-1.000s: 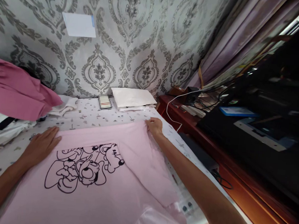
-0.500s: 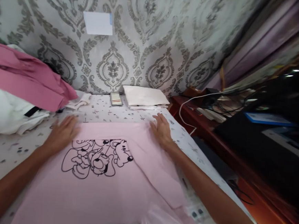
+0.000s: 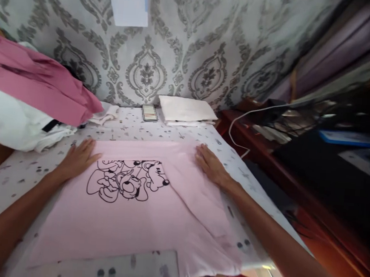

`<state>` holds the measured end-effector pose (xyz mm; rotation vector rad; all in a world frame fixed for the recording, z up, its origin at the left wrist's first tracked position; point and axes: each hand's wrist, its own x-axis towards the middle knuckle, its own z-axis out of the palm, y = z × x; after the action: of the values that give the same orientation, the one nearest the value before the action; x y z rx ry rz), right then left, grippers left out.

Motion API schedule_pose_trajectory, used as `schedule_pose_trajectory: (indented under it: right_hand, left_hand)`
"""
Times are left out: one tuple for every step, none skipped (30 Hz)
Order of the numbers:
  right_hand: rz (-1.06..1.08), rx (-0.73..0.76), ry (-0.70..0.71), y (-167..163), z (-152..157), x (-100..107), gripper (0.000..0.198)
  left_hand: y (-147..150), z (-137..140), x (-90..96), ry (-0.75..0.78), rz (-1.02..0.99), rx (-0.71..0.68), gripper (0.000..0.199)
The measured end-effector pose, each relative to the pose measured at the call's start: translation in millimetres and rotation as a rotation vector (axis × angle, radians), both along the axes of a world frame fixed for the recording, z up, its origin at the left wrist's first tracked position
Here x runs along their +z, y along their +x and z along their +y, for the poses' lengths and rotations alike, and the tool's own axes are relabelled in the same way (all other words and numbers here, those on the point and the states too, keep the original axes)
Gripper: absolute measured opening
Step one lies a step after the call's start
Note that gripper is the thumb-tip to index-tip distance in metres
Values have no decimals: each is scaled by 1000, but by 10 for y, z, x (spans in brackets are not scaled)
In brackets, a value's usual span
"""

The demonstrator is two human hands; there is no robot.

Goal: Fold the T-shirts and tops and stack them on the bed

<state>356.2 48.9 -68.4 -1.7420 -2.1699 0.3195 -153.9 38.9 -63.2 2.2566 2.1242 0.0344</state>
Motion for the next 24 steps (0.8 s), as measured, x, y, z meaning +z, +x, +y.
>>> schedule_pose_trajectory:
  right_hand:
    - [30, -9, 11, 10, -151, 55, 53]
    - [54, -15, 21, 15, -323, 110, 50]
    - [70, -16, 25, 16, -510, 164, 47]
    - [79, -12, 24, 12, -702, 216, 43]
    - [80, -7, 13, 6, -891, 262, 40]
    - [75, -8, -8, 0, -1066, 300, 35]
    - [62, -14, -39, -7, -1221, 330, 31]
    - [47, -28, -73, -11, -1352, 351, 27]
    - [34, -47, -100, -12, -1458, 364, 24]
    - [27, -66, -116, -11, -1541, 374, 20]
    - [31, -77, -113, -10, -1603, 383, 16]
    - [46, -84, -95, -10, -1651, 394, 12]
    - [69, -95, -74, -14, -1686, 411, 9]
    - [97, -113, -61, -27, -1714, 436, 9]
    - [129, -136, -62, -50, -1734, 468, 11]
    - [172, -163, -73, -86, -1749, 507, 16]
    - [230, -186, -92, -136, -1758, 548, 21]
    - [307, -197, -111, -199, -1759, 590, 25]
    - [404, -193, -126, -273, -1755, 628, 29]
    - [514, -176, -141, -355, -1744, 661, 30]
    - [629, -149, -156, -439, -1729, 689, 31]
    - [740, -115, -176, -521, -1712, 710, 31]
    - [839, -78, -193, -595, -1694, 725, 31]
    - [921, -39, -204, -656, -1677, 735, 30]
  left_hand:
    - [5, 0, 8, 0, 2, 3, 79]
    - [19, -4, 23, -2, 3, 7, 78]
    - [41, -12, 46, -1, 3, 8, 77]
    - [72, -26, 75, 5, 2, 3, 75]
    - [113, -44, 112, 24, -1, -11, 72]
    - [169, -67, 154, 54, -6, -39, 69]
    - [241, -94, 200, 92, -16, -80, 66]
    - [333, -126, 249, 136, -37, -134, 63]
    - [447, -164, 300, 177, -72, -194, 60]
    - [582, -210, 352, 205, -122, -253, 57]
    - [736, -268, 405, 217, -184, -310, 54]
    - [908, -338, 457, 208, -254, -364, 52]
    - [1094, -423, 507, 177, -324, -421, 49]
    - [1288, -520, 554, 134, -390, -487, 45]
    - [1485, -627, 596, 72, -445, -558, 41]
    - [1680, -739, 631, 21, -496, -632, 37]
    - [1869, -852, 659, -32, -536, -704, 36]
    - [2047, -957, 679, -63, -570, -745, 39]
    - [2209, -1049, 690, -77, -597, -782, 48]
    - [2352, -1124, 694, -73, -624, -815, 59]
    - [2472, -1177, 693, -59, -649, -831, 70]
    - [2568, -1207, 687, -42, -671, -835, 75]
    - [2637, -1216, 679, -29, -690, -824, 72]
    - [2679, -1206, 669, -26, -705, -801, 60]
